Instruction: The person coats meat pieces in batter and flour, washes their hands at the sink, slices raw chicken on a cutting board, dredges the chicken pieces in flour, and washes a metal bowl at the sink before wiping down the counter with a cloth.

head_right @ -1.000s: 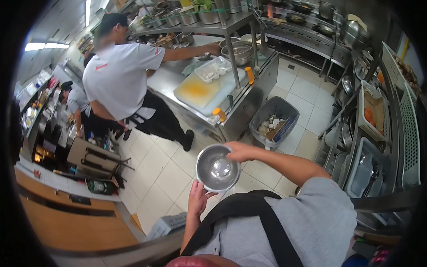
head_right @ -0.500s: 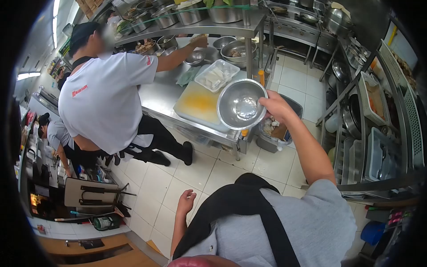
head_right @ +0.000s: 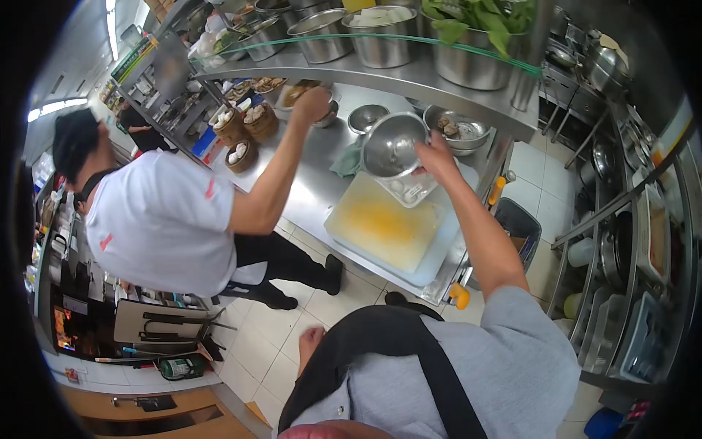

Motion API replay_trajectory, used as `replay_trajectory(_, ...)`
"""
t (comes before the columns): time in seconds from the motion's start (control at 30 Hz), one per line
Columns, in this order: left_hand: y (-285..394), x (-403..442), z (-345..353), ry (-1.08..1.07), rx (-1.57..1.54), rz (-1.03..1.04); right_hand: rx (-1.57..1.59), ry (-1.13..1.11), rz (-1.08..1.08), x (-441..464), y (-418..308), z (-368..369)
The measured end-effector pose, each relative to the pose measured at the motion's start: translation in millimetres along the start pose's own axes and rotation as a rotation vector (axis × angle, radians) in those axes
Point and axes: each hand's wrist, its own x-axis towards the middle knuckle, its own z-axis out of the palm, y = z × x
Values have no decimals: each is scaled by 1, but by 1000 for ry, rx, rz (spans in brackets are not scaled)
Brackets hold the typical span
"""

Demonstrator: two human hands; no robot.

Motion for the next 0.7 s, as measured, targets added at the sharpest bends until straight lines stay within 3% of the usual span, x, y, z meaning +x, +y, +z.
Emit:
replay_trajectory(0.07, 84, 61, 5, 12, 10, 193, -100, 0, -142, 32, 0, 9)
replay_trajectory(0.2, 254, 211, 45, 59, -13, 592, -145, 112, -135, 53, 5, 15)
replay_trajectory(0.27, 315, 293, 81, 185, 31, 779, -181, 160, -185, 55, -1, 15)
replay_trajectory(0.33, 368, 364, 111, 200, -24, 592, -410, 250, -101, 63, -9, 13)
replay_trajectory(0.47, 382, 500, 184, 243, -89, 368, -775, 395, -479, 122, 29, 0)
replay_trajectory(0.5, 381, 518, 190, 251, -98, 327, -749, 387, -451, 134, 32, 1)
replay_trajectory(0.57, 388, 528, 175, -217, -362, 93, -654, 362, -351, 163, 39, 7)
replay_trajectory(0.7, 402, 522, 144, -119, -552, 269, -372, 274, -12, 227, 80, 32)
